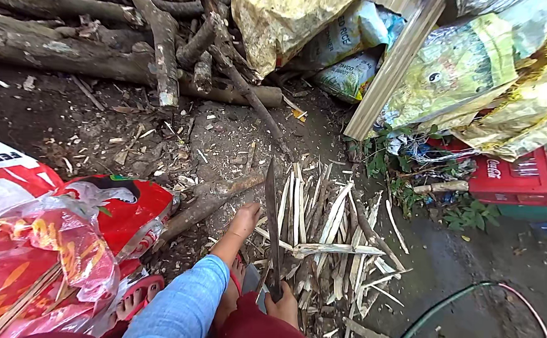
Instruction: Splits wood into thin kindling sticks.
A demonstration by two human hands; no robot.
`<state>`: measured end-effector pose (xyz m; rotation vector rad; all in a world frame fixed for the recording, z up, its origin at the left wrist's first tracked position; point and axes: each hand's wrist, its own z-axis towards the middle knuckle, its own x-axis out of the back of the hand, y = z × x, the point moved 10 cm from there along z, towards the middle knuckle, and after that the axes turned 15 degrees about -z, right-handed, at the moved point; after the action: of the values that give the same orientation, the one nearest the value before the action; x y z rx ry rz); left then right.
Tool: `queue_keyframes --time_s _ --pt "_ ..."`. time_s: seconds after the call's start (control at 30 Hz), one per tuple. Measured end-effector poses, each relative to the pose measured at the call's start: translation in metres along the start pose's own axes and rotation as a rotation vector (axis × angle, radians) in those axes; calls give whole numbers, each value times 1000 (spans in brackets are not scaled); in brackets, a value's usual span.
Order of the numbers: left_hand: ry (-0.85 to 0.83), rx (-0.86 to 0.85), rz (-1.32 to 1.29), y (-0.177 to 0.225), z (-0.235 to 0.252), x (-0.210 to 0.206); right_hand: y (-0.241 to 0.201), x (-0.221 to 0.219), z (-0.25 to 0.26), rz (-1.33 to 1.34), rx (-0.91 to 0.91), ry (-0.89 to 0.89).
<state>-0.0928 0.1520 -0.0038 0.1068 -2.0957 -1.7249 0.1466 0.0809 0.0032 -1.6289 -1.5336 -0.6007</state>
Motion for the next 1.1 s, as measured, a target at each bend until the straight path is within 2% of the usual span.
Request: queue_keyframes --time_s 0.13,0.33,0.4,0.47,0.6,0.63,0.73,0.8,0.97,1.1 --pt "-85 135 14 -27 -1 -12 3 -14 5 -75 -65 -117" --pt "-192 246 -23 -30 3 -7 5 -11 14 -125 -40 -110" --pt "-143 303 -100 -35 0 6 4 -6 15 -88 -29 -79" --pt "-13 300 -183 -39 -2 30 1 3 10 -28 3 -17" --pt "181 313 -312 -46 -10 75 -2 15 -7 74 88 186" --pt "203 329 -314 -47 -11 84 1 8 -5 59 68 163" --pt "244 337 -307 -44 -11 96 9 -21 13 -52 -57 -110" --pt "264 317 -304 -39 -11 99 6 -17 21 -29 -39 -100" --pt "289 308 -307 -36 -18 107 2 -3 6 97 40 87" --pt "309 322 -265 -46 -21 111 14 -34 14 -37 -66 -113"
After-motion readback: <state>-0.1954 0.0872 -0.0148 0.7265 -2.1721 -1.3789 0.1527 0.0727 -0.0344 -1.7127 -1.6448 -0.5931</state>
